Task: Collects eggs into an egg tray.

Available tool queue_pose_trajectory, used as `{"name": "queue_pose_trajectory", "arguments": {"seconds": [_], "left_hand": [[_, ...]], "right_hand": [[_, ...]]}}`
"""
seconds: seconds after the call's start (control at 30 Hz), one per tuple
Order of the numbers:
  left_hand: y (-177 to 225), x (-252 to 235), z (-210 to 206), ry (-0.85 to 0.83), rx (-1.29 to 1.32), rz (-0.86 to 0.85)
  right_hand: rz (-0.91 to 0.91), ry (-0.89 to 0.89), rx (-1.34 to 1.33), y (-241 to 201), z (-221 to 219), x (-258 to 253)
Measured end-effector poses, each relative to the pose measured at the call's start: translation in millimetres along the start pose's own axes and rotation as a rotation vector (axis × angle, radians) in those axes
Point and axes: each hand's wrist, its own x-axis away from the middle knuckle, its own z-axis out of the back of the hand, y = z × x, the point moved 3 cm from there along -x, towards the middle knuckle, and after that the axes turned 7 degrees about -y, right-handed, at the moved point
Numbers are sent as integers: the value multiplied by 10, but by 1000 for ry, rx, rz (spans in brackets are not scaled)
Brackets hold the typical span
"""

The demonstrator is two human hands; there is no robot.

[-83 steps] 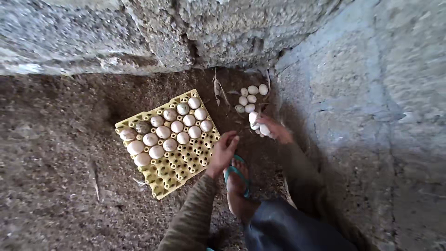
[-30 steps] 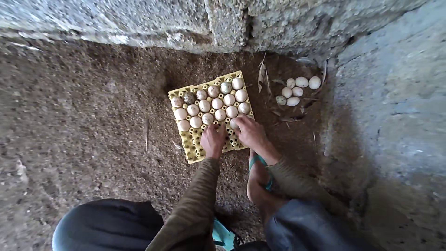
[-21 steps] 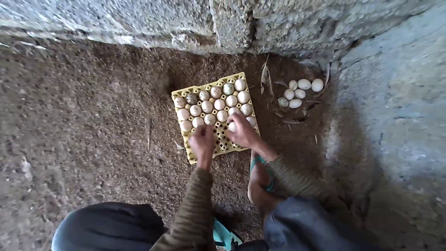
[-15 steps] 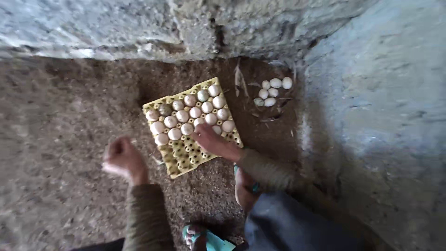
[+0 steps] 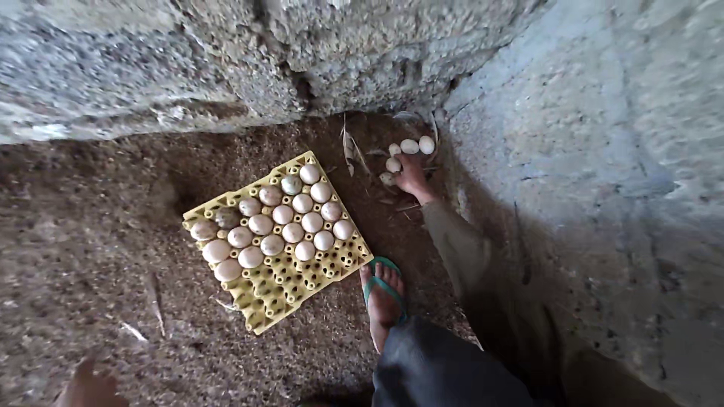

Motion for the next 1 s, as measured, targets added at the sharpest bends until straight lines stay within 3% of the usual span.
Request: {"name": "queue_pose_trajectory", "arguments": {"seconds": [0.13,0.37,0.53,0.77,1.0], "left_hand": [[273,294,-111,24,108,-67],[752,585,-247,24,254,-154],[948,682,-402,11,332,-234],[1209,900,-569,3,414,-328],[1272,949,-686,-63,475,-427]], "right_hand": [[4,-184,169,-36,-69,-138],[-71,-255,167,-136,41,-286],[14,-343,204,-145,65,-275],[73,-418,163,-169,132,-213],[-56,-497,-28,-156,145,58]]}}
